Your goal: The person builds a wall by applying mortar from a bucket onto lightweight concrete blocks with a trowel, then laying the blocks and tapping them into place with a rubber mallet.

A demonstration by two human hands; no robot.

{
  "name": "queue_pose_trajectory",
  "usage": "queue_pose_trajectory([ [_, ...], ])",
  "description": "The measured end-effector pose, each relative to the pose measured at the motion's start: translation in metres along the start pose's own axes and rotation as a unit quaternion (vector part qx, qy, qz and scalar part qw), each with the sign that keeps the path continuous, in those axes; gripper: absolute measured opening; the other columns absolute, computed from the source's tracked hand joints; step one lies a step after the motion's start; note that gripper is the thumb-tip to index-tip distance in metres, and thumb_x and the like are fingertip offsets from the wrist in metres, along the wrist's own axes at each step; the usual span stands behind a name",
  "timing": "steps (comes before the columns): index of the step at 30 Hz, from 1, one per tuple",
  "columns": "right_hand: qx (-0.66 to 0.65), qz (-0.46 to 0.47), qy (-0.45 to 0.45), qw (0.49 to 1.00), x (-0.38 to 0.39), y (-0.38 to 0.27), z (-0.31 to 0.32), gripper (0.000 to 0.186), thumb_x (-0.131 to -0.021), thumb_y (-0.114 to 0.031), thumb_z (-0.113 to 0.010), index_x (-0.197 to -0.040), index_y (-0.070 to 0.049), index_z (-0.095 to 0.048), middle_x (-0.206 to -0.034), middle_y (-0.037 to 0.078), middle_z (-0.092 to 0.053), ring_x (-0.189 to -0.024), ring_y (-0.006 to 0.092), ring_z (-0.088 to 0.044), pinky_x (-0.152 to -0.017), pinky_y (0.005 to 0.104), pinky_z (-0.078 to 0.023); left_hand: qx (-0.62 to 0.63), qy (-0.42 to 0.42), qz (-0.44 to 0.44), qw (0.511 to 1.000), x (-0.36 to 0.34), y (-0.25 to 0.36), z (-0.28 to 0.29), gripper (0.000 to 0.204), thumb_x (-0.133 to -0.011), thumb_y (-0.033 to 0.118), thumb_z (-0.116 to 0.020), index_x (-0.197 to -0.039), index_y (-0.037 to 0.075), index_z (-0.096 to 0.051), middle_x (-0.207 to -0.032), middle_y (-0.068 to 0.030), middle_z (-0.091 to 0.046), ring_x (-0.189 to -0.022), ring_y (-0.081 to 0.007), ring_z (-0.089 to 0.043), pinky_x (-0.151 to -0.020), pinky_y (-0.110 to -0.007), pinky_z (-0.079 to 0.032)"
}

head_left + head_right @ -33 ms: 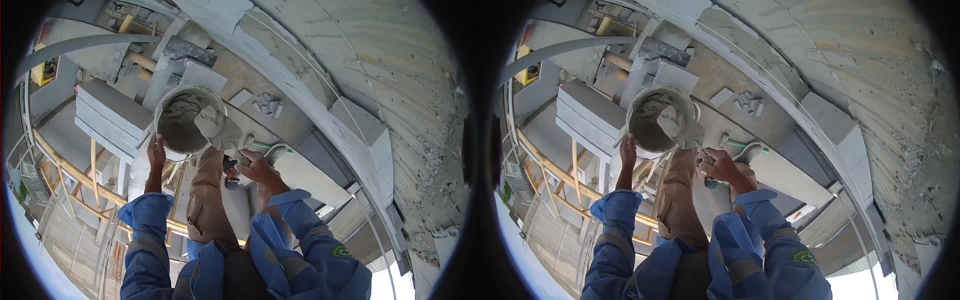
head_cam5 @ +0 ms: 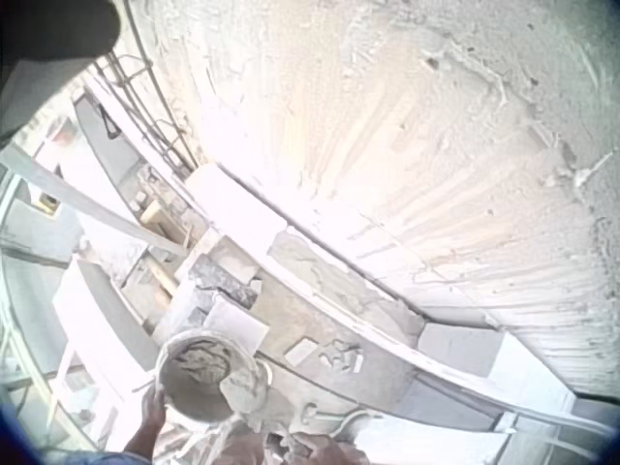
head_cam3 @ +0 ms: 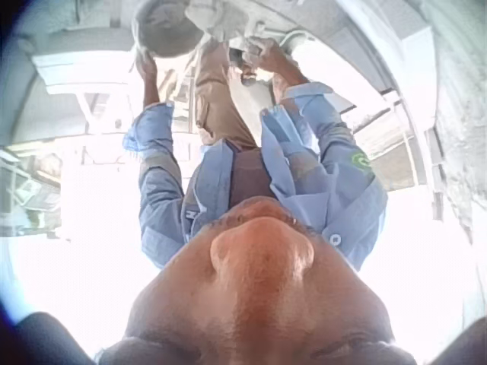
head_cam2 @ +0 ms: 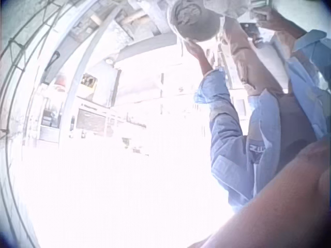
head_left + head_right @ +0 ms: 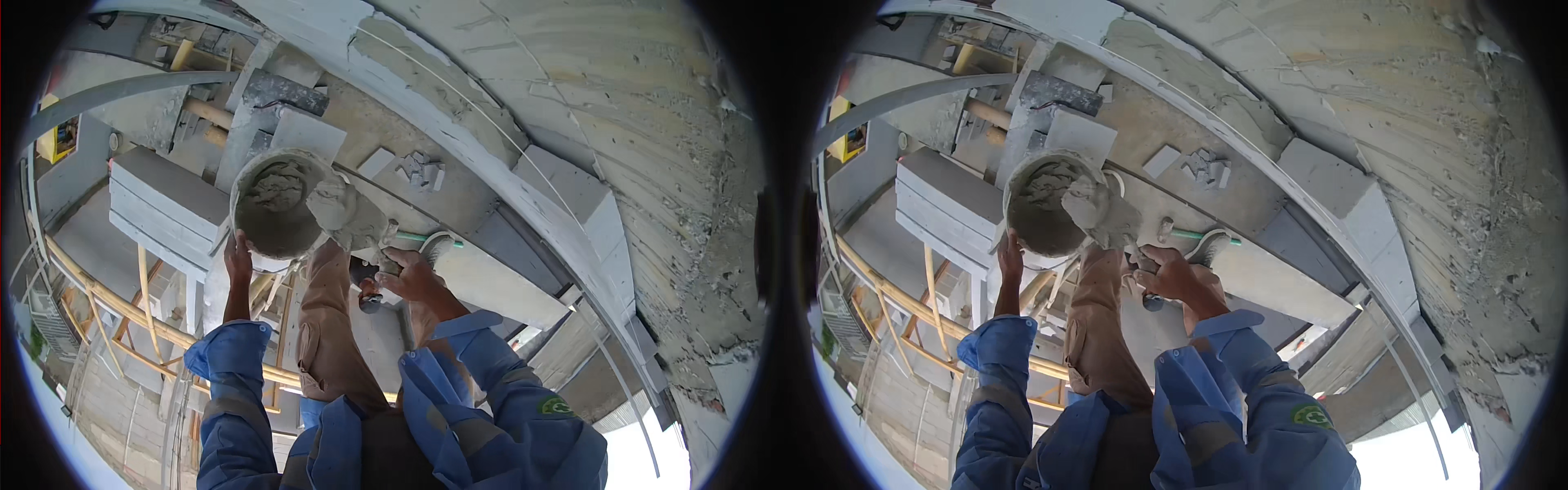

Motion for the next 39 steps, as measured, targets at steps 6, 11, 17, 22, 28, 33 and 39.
queue_pose_trajectory([
  [6, -0.319, -0.063, 0.052, 0.944, 0.081, 0.011, 0.117, 0.034, -0.075, -0.011, -0.064, -0.103, 0.008, -0.061, -0.078, 0.012, -0.064, -0.067, 0.0201, -0.064, -0.063, 0.0298, -0.052, -0.002, 0.050, 0.076, 0.996, -0.007, -0.043, -0.011, 0.088, -0.089, 0.068, -0.047, -0.141, -0.003, -0.040, -0.133, -0.0203, -0.054, -0.122, -0.0318, -0.051, -0.100, -0.039, -0.042],
  [11, -0.582, -0.054, 0.142, 0.799, 0.077, 0.024, 0.139, 0.029, -0.074, -0.011, -0.055, -0.096, 0.007, -0.059, -0.069, 0.011, -0.059, -0.054, 0.0195, -0.058, -0.053, 0.0303, -0.050, -0.144, 0.133, 0.076, 0.978, 0.025, -0.023, -0.006, 0.103, -0.081, 0.075, -0.051, -0.142, -0.006, -0.037, -0.140, -0.0274, -0.046, -0.131, -0.0402, -0.043, -0.108, -0.044, -0.033],
  [17, -0.687, 0.035, 0.135, 0.713, 0.079, -0.015, 0.108, 0.038, -0.071, -0.022, -0.059, -0.096, 0.006, -0.058, -0.066, 0.013, -0.056, -0.049, 0.0223, -0.054, -0.046, 0.0336, -0.047, -0.140, 0.139, 0.061, 0.978, 0.042, 0.003, 0.007, 0.105, -0.078, 0.076, -0.054, -0.142, -0.006, -0.037, -0.138, -0.0281, -0.047, -0.129, -0.0396, -0.046, -0.106, -0.042, -0.035],
  [22, -0.773, 0.106, 0.125, 0.613, 0.066, -0.040, 0.139, 0.042, -0.073, -0.027, -0.058, -0.098, 0.007, -0.056, -0.062, 0.013, -0.053, -0.048, 0.0239, -0.052, -0.045, 0.0338, -0.046, -0.059, 0.101, 0.091, 0.989, 0.026, -0.021, 0.002, 0.102, -0.075, 0.075, -0.062, -0.138, -0.002, -0.042, -0.088, -0.0084, -0.056, -0.067, -0.0140, -0.050, -0.052, -0.028, -0.039],
  [28, -0.737, 0.148, 0.071, 0.655, 0.124, -0.041, 0.122, 0.038, -0.073, -0.017, -0.061, -0.100, 0.011, -0.057, -0.064, 0.016, -0.056, -0.049, 0.0258, -0.055, -0.046, 0.0348, -0.049, -0.101, 0.144, 0.041, 0.984, 0.003, -0.050, 0.012, 0.099, -0.075, 0.071, -0.066, -0.138, -0.002, -0.042, -0.085, -0.0073, -0.056, -0.067, -0.0145, -0.050, -0.053, -0.029, -0.040],
  [33, -0.667, 0.010, 0.118, 0.735, 0.126, 0.001, 0.092, 0.030, -0.073, -0.011, -0.059, -0.096, 0.009, -0.060, -0.068, 0.015, -0.058, -0.051, 0.0248, -0.057, -0.047, 0.0346, -0.050, -0.087, 0.144, 0.051, 0.984, 0.010, -0.041, 0.010, 0.100, -0.076, 0.069, -0.066, -0.139, -0.002, -0.040, -0.090, -0.0094, -0.058, -0.068, -0.0151, -0.051, -0.053, -0.029, -0.040],
  [39, -0.380, -0.125, 0.183, 0.898, 0.075, 0.055, 0.133, 0.023, -0.077, -0.010, -0.057, -0.094, 0.004, -0.064, -0.071, 0.009, -0.060, -0.053, 0.0166, -0.057, -0.051, 0.0307, -0.050, -0.044, 0.088, 0.100, 0.990, 0.036, -0.014, 0.000, 0.102, -0.075, 0.071, -0.065, -0.140, -0.004, -0.039, -0.112, -0.0191, -0.056, -0.091, -0.0245, -0.054, -0.076, -0.034, -0.041],
])
Point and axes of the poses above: each hand's wrist, its own x-axis away from the middle knuckle, its own z-axis out of the back of the hand, y = z × x, the point moved 8 cm from there along -x, towards the middle knuckle
